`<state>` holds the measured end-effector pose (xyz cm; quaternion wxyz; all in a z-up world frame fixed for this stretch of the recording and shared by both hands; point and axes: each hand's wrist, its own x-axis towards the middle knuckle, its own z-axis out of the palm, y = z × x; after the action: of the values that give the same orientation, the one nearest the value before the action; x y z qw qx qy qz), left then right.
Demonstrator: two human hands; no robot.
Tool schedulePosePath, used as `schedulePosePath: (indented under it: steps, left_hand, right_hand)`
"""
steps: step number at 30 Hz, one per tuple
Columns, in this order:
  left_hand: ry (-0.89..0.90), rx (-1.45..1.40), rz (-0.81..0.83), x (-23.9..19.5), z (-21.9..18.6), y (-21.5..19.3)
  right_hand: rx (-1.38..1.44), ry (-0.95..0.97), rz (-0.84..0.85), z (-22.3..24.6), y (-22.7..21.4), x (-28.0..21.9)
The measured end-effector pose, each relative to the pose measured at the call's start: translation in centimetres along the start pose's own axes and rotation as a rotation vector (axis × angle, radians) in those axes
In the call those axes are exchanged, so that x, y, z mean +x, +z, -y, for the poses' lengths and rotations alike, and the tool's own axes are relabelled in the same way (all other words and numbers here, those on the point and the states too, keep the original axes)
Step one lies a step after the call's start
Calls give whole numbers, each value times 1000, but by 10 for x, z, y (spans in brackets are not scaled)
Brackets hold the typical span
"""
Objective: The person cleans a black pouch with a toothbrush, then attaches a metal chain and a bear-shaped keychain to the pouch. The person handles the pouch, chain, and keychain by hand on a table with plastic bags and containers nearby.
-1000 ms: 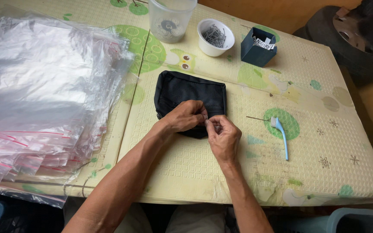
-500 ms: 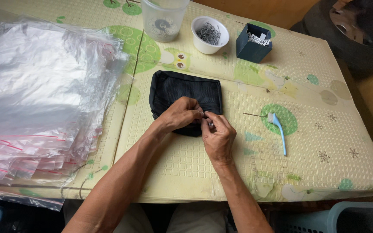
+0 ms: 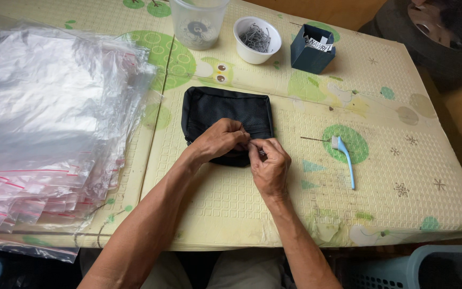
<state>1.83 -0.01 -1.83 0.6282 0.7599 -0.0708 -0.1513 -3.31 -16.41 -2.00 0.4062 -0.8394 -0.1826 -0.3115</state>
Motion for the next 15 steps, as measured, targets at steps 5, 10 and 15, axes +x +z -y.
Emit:
schedulePosePath:
  steps: [5, 10, 15]
  left_hand:
    - [45, 15, 21, 3, 10, 0]
    - [103, 63, 27, -1, 7, -3]
    - [141, 98, 22, -6, 0, -3]
  right_hand:
    - [2, 28, -5, -8, 4, -5]
    - [24, 36, 2, -3, 2, -2]
    - [66, 92, 19, -7, 1, -3]
